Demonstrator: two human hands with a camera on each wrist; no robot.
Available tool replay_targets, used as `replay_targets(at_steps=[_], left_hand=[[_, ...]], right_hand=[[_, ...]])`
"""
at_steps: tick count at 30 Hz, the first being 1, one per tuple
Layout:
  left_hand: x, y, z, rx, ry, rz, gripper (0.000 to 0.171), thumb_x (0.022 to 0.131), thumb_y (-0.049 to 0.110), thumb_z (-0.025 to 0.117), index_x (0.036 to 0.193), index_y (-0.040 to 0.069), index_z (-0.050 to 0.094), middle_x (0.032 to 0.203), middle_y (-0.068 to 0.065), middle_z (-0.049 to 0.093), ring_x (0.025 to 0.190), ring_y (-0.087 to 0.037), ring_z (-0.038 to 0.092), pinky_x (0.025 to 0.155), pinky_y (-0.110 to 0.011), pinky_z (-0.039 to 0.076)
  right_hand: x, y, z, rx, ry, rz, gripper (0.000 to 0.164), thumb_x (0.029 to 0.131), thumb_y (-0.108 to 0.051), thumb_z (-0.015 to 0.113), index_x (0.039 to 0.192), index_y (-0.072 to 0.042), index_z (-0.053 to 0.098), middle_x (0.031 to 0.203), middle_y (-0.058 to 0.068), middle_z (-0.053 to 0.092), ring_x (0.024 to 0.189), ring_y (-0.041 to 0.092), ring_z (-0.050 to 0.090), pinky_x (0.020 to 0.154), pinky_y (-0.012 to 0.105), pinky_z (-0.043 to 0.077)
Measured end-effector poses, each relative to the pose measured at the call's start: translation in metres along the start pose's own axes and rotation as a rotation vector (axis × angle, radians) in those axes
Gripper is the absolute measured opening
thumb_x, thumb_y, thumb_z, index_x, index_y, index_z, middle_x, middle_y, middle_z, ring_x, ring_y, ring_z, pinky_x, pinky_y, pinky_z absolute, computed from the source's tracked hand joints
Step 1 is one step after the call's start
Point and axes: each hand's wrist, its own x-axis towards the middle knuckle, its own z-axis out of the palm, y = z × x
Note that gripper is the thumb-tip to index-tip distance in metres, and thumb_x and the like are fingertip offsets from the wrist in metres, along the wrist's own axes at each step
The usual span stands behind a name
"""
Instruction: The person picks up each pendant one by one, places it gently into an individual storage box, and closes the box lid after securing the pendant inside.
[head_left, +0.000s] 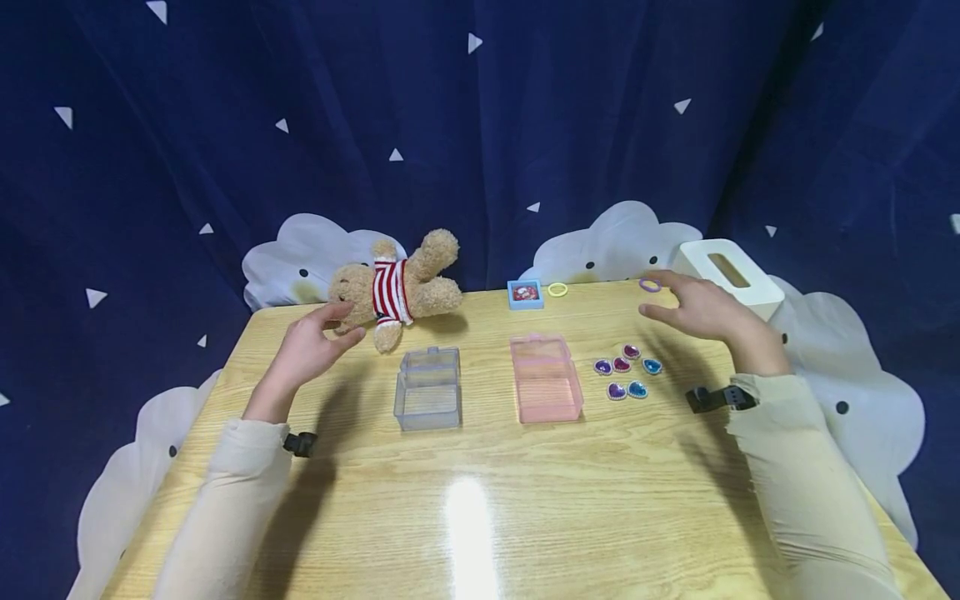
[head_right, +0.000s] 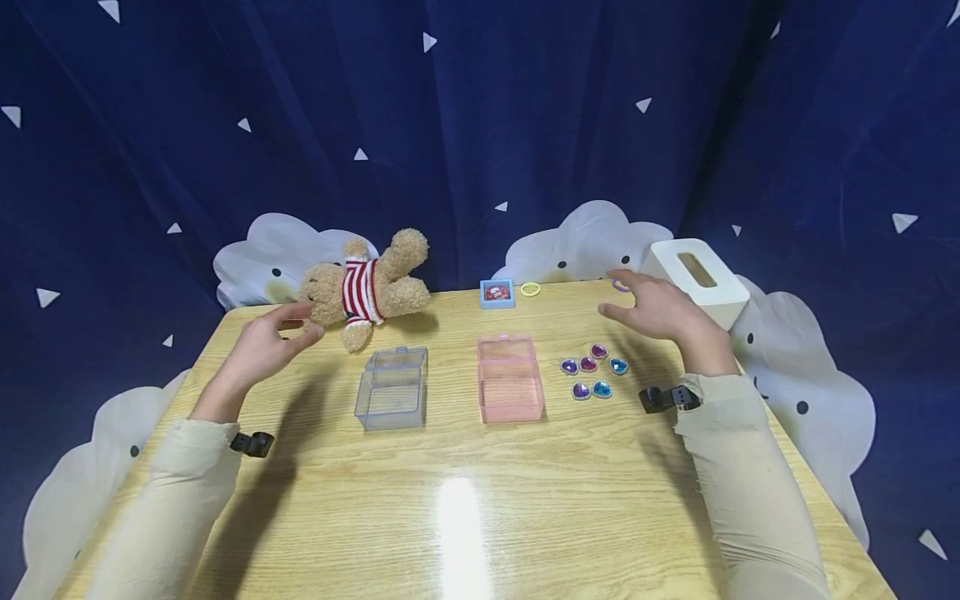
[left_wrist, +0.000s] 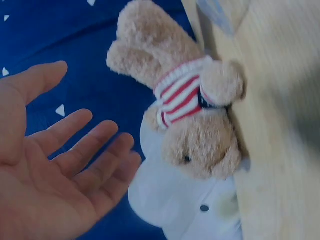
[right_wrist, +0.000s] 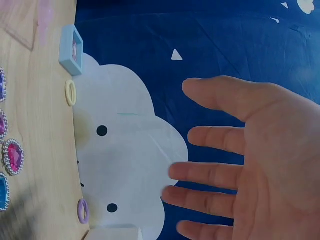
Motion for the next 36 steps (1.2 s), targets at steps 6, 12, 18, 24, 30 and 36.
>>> replay_targets(at_steps=[6,12,18,24,30,36], left_hand=[[-0.003,0.007,0.016,-0.186,0.022,0.021,0.048,0.092,0.022,0.073,0.135,0.007,0.06,0.133,-0.017,0.064,0.121,-0.039,0.062,0.099,-0.052,0.051],[-0.008,0.016,0.027,-0.26,-0.003,0.011,0.049,0.091,0.023,0.074,0.136,0.01,0.059,0.135,-0.014,0.063,0.122,-0.036,0.062,0.095,-0.05,0.055],[-0.013,0.024,0.039,-0.344,-0.032,0.008,0.048,0.092,0.022,0.074,0.135,0.011,0.059,0.135,-0.014,0.062,0.121,-0.036,0.063,0.093,-0.048,0.057],[-0.017,0.034,0.057,-0.439,-0.04,0.011,0.044,0.09,0.02,0.075,0.132,0.013,0.062,0.13,-0.013,0.065,0.116,-0.032,0.066,0.088,-0.035,0.059],[-0.019,0.045,0.081,-0.536,-0.023,0.011,0.042,0.09,0.018,0.075,0.13,0.012,0.063,0.128,-0.014,0.066,0.11,-0.031,0.068,0.08,-0.026,0.058],[-0.023,0.062,0.107,-0.604,-0.05,0.004,0.043,0.089,0.016,0.076,0.129,0.014,0.064,0.126,-0.012,0.067,0.107,-0.029,0.069,0.08,-0.026,0.059]], right_hand=[[0.0,0.002,0.008,0.036,0.001,-0.041,0.067,0.097,-0.044,0.062,0.149,-0.008,0.043,0.142,0.025,0.055,0.121,0.046,0.059,0.096,0.061,0.049],[0.002,0.005,0.018,0.054,0.008,-0.098,0.061,0.095,-0.033,0.067,0.145,-0.003,0.048,0.135,0.025,0.061,0.115,0.043,0.064,0.095,0.056,0.052],[0.003,0.005,0.031,0.097,-0.021,-0.101,0.057,0.094,-0.033,0.068,0.141,-0.004,0.053,0.129,0.025,0.065,0.114,0.041,0.065,0.097,0.055,0.051],[0.003,0.006,0.044,0.159,-0.037,-0.107,0.049,0.093,-0.028,0.07,0.134,-0.004,0.058,0.124,0.025,0.067,0.104,0.035,0.07,0.091,0.052,0.054],[0.005,0.008,0.058,0.202,-0.049,-0.086,0.047,0.092,-0.025,0.072,0.132,-0.005,0.059,0.123,0.023,0.068,0.1,0.031,0.07,0.086,0.044,0.056],[0.008,0.013,0.071,0.242,-0.068,-0.061,0.045,0.091,-0.023,0.073,0.13,-0.006,0.061,0.123,0.022,0.068,0.095,0.026,0.069,0.075,0.032,0.053]])
